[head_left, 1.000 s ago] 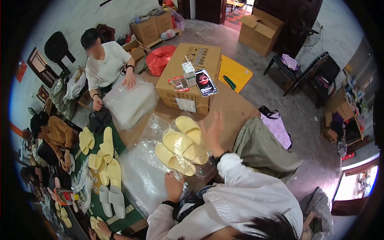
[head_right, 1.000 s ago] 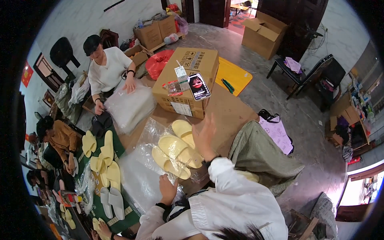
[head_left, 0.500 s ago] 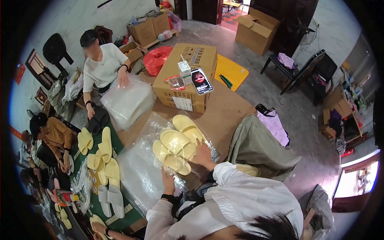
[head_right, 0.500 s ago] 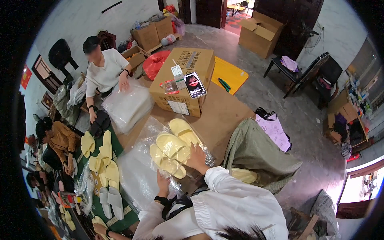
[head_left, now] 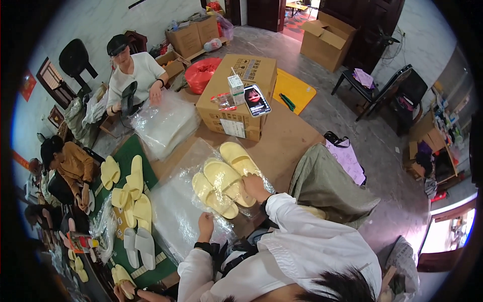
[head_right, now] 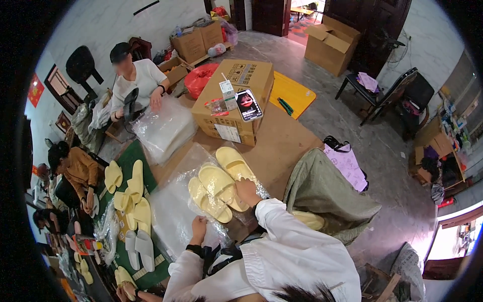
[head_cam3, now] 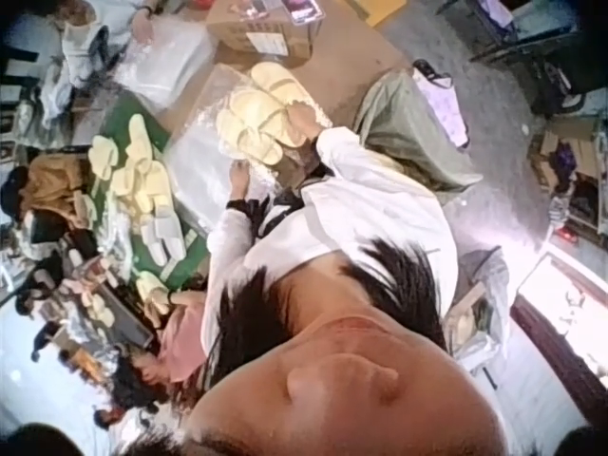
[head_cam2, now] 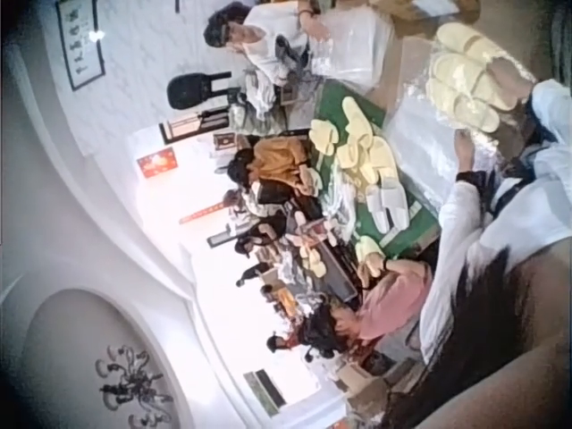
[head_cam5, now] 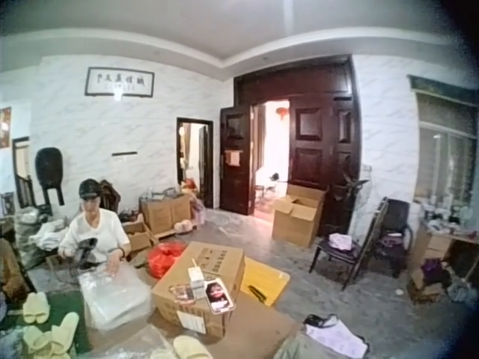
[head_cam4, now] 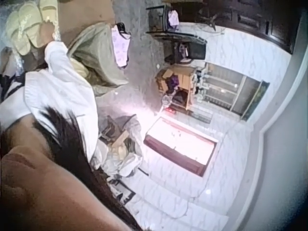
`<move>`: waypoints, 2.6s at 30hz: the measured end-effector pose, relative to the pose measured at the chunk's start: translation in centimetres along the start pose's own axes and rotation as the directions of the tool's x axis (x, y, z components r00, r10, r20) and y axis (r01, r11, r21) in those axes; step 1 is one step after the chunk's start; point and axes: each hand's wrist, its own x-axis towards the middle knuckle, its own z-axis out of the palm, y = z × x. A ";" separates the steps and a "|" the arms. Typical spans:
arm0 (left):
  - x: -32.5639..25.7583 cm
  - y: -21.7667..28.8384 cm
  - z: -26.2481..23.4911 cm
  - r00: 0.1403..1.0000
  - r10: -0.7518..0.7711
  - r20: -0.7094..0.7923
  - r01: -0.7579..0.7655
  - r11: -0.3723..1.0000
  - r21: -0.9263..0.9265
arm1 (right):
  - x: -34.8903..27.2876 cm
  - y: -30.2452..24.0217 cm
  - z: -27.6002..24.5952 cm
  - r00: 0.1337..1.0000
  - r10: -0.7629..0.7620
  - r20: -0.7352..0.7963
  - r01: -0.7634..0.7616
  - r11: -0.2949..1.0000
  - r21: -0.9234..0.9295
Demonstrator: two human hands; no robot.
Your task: The recorder is shown packing yellow and grey slippers into plastic bags at a table with others performing similar tasks.
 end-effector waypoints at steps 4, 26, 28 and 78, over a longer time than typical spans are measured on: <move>-0.6 3.9 -2.4 0.997 -0.015 -0.070 0.000 0.980 -0.197 | 1.1 -0.7 -1.4 0.978 -0.201 0.060 0.200 0.980 0.015; 3.6 24.2 -16.3 0.752 0.230 -0.618 -0.442 0.871 -0.214 | 10.7 -13.1 -14.9 0.931 -0.060 -0.361 0.339 0.516 0.787; 2.6 24.6 -15.1 0.705 0.365 -0.608 -0.480 0.877 -0.030 | 10.1 -11.0 -15.7 0.911 -0.024 -0.413 0.370 0.491 0.789; -2.6 10.2 -2.6 0.987 0.047 0.155 -0.053 0.998 0.036 | 25.8 3.8 -20.1 0.978 0.208 -0.031 -0.210 0.961 -0.182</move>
